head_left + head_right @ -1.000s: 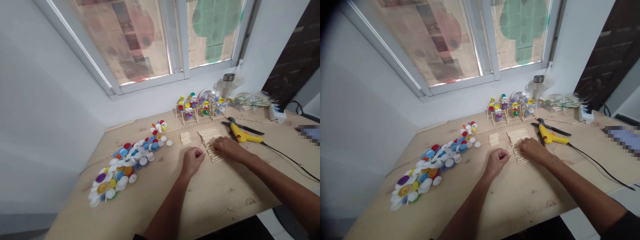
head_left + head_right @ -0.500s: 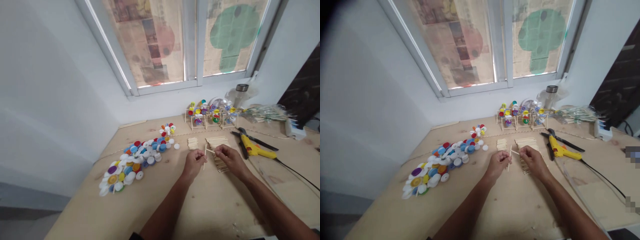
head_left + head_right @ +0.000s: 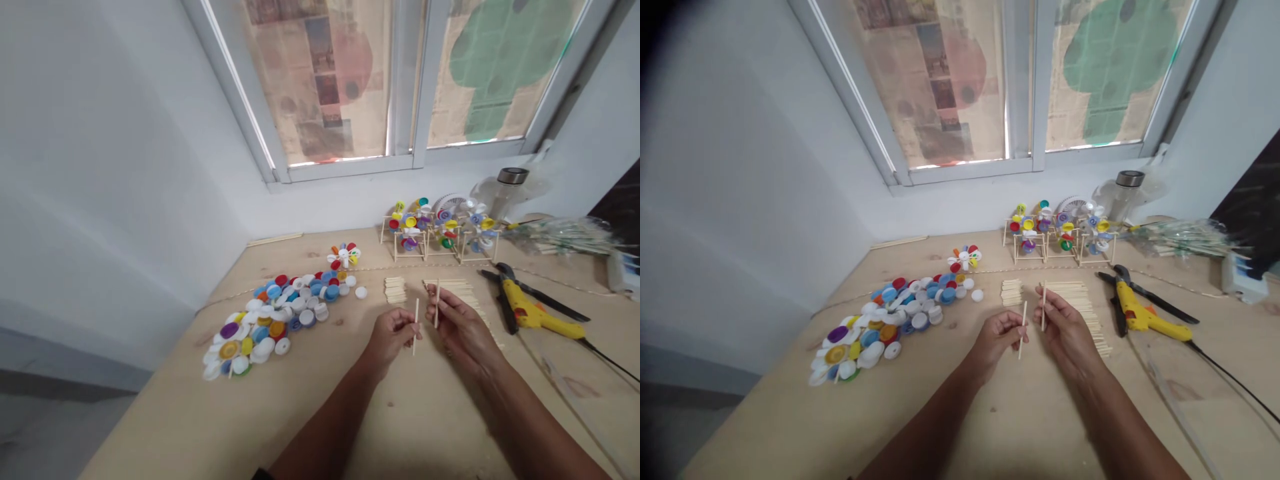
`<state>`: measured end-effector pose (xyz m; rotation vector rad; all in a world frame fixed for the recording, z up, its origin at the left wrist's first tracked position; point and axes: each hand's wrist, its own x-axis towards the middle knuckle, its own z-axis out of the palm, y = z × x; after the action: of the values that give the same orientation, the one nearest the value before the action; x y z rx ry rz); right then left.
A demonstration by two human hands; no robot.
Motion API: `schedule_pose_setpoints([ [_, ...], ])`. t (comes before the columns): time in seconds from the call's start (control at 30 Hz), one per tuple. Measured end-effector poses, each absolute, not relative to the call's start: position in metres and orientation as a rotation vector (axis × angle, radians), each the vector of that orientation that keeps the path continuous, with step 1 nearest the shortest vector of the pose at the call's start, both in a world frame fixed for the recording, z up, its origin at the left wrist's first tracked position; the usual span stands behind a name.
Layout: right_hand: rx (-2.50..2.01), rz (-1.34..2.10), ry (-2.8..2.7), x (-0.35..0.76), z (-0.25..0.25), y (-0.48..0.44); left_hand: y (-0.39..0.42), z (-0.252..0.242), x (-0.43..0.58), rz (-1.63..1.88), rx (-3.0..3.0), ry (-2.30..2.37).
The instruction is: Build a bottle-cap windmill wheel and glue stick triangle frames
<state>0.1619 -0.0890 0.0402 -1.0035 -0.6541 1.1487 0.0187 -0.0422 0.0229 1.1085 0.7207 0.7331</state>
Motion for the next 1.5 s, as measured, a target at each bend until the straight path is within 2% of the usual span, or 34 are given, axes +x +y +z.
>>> schedule_pose_setpoints([
  [0.33,-0.996,1.099,-0.551,0.168,0.036,-0.091,-0.042,0.018,0.021,0.697,1.08,0.722],
  [0.93,-0.955,1.205,-0.465,0.152,0.036,-0.096,-0.04,0.021,0.015,0.762,1.005,0.732],
  [1.17,-1.153,1.235,-0.527,0.147,0.038,-0.099,-0.031,0.024,0.009,0.937,0.977,0.795],
  [1.5,-1.411,1.073,-0.744,0.154,0.04,-0.099,-0.019,0.022,0.003,0.935,1.048,0.779],
])
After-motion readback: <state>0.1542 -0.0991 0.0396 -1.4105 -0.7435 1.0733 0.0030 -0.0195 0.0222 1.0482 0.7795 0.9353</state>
